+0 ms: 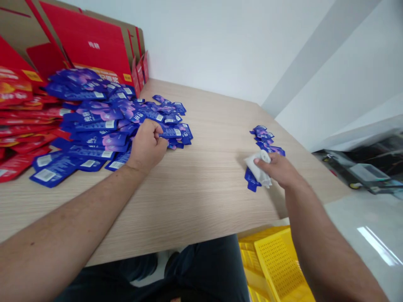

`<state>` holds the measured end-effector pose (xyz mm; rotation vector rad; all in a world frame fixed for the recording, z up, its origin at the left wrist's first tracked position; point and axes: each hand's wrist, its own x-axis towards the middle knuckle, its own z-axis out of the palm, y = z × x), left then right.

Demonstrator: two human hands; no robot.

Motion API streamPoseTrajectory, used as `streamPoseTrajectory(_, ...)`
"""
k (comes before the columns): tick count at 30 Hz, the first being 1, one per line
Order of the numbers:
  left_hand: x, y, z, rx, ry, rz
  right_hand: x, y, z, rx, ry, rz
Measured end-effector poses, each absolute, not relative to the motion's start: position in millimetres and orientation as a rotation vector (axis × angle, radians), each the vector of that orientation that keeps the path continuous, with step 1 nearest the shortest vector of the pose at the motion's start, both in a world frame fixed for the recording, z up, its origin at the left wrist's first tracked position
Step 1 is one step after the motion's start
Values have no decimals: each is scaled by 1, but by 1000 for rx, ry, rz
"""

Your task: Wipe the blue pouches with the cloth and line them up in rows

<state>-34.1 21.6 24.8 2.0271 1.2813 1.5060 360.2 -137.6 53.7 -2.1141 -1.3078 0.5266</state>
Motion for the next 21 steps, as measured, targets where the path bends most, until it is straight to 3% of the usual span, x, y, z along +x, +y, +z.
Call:
streamPoseTrajectory(10, -29, 14, 26, 2030, 1162, 1347, 358, -161, 45, -2154, -1355, 841)
streamPoseTrajectory(21, -22, 10, 22, 2214, 1049, 1182, 336, -163, 24, -2020, -934, 690)
